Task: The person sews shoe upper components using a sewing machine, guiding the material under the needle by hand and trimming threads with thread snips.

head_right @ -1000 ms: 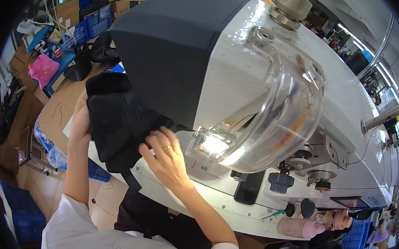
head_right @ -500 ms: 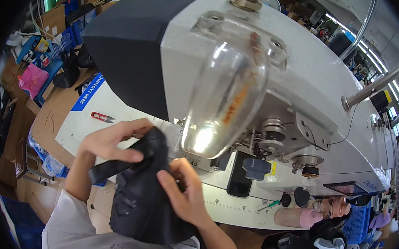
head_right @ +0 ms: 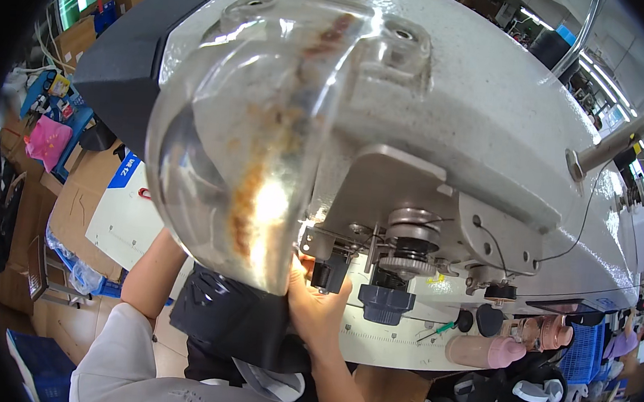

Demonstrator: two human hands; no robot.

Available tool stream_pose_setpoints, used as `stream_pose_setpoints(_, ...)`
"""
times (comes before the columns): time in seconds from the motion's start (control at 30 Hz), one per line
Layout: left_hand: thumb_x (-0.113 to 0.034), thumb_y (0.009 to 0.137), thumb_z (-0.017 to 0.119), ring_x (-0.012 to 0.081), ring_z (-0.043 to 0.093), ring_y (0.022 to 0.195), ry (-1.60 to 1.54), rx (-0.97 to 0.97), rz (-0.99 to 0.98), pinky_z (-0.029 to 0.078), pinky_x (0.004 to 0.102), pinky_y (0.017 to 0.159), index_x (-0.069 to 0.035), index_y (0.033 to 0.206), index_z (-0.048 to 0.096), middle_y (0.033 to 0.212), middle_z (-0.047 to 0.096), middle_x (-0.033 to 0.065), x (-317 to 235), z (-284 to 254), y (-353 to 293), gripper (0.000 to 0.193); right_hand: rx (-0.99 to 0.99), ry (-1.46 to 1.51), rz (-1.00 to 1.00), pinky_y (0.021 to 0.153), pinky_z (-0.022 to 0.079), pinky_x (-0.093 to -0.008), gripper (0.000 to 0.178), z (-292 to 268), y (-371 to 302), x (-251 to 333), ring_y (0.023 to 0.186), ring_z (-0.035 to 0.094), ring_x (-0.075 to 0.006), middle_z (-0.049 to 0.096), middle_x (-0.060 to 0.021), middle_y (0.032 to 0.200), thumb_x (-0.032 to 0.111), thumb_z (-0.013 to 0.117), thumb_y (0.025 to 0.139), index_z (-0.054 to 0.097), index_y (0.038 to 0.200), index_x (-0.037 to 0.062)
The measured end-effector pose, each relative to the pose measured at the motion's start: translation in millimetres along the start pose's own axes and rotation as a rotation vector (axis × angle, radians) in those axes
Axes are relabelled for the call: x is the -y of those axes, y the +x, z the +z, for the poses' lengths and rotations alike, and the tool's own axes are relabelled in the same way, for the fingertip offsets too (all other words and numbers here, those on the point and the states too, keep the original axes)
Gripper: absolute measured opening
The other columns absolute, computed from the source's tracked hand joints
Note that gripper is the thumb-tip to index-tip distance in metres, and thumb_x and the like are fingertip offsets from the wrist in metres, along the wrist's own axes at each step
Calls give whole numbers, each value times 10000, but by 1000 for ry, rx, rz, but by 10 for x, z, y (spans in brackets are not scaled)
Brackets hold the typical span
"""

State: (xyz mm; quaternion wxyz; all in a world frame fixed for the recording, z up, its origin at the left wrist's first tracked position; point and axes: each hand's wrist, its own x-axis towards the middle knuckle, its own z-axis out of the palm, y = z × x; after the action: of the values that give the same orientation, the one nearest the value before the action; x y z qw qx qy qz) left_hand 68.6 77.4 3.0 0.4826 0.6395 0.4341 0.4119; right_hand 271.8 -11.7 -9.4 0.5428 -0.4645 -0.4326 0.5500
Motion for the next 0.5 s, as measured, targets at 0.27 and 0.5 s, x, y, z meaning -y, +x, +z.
stream_pose_setpoints(0.27,-26,841,665,155,630,977,-28,-24,62,502,303,870,36,1141,627,1050,669,90,188,-41,-84,309,-28,-24,-61,786,439,-190,116,74,-44,-20,853,546,-57,602,-22,937,-23,669,900,623,1004,-48)
stream_pose_setpoints(0.5,-21,838,662,157,629,978,-44,-48,94,501,304,871,36,1138,628,1049,669,92,254,-22,32,307,-71,45,-3,793,449,-195,122,133,-93,-51,868,559,-65,597,-25,946,-39,680,886,606,981,-20)
